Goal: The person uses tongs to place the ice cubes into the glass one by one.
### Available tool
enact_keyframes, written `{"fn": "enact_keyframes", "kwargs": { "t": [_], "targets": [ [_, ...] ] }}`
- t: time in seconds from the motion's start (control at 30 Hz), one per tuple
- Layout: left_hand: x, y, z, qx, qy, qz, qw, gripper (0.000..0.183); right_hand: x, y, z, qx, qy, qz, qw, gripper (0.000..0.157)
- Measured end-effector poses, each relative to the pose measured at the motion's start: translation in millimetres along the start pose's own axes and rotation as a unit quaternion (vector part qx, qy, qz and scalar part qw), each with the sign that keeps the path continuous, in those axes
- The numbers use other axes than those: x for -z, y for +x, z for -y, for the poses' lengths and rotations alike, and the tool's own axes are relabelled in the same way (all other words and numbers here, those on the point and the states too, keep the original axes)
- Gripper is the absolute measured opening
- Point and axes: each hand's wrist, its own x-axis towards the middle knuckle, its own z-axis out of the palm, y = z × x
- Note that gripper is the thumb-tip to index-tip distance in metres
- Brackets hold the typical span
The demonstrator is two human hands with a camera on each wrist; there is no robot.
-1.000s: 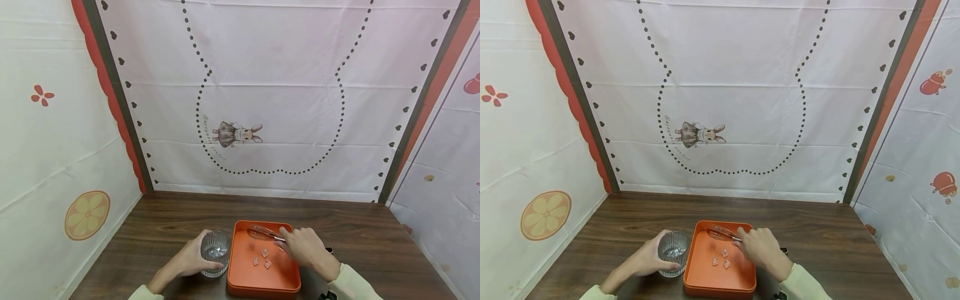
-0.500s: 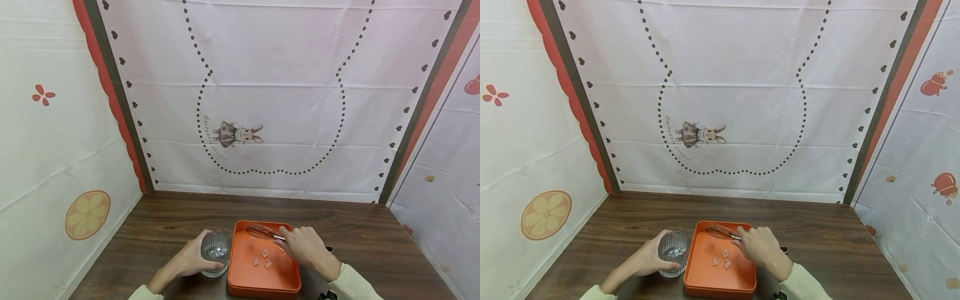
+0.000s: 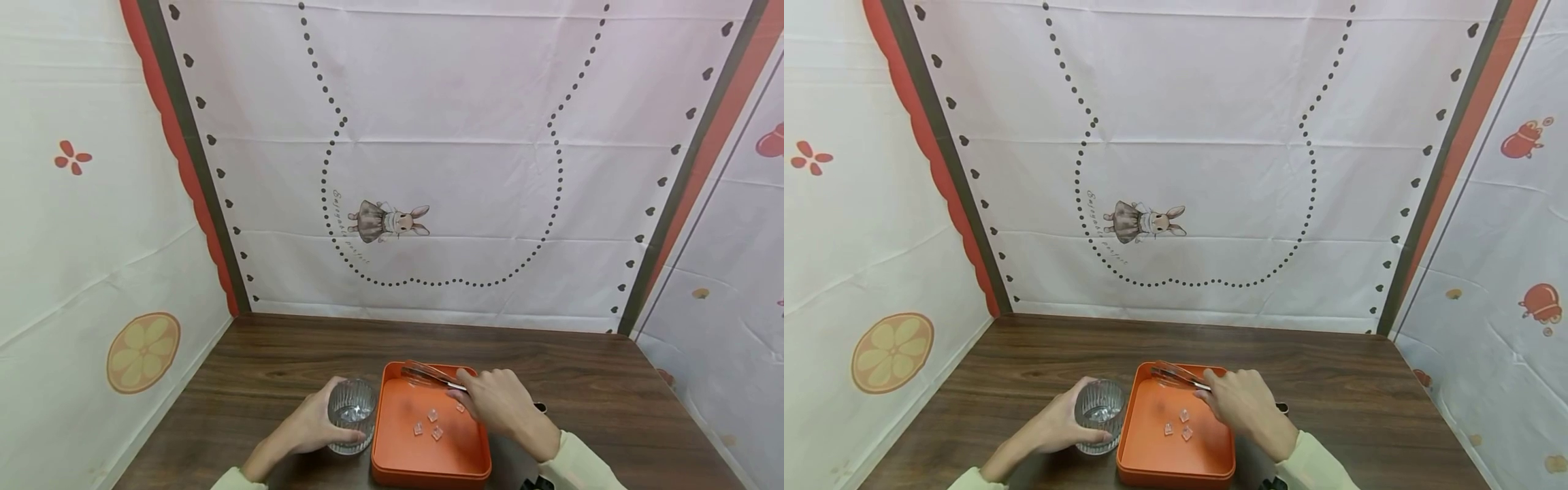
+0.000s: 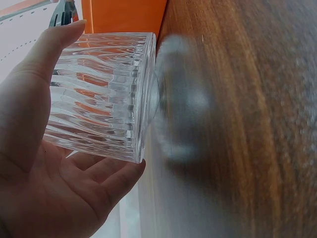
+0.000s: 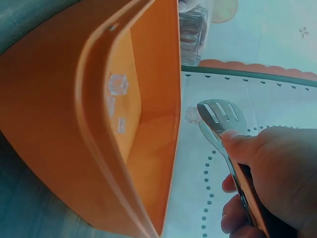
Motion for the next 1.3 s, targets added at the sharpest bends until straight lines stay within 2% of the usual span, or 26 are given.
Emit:
{"fn": "enact_keyframes", "kwargs": {
  "t": [0.27, 0.53, 1.0, 1.3],
  "targets": [
    [0.1, 0.1, -0.1, 0.007, 0.001, 0.002, 1.0000, 0.092, 5.0, 2.3, 1.2, 0.003, 0.004, -0.005, 1.000, 0.033],
    [0.3, 1.4, 1.7, 0.004, -0.004, 0.003, 1.0000, 0.093, 11.5, 5.8, 1.4, 0.019, 0.012, -0.040, 0.999, 0.030],
    [-0.8, 0.9, -0.4, -0.004, -0.002, 0.000, 1.0000, 0.094, 22.6, 15.2, 10.5, 0.032, 0.039, -0.032, 0.998, 0.029],
    [-0.9, -0.2, -0.3, -0.003, -0.002, -0.003, 1.0000, 0.093, 22.5, 23.2, 20.3, 0.037, 0.052, -0.020, 0.998, 0.028]
  ]
}}
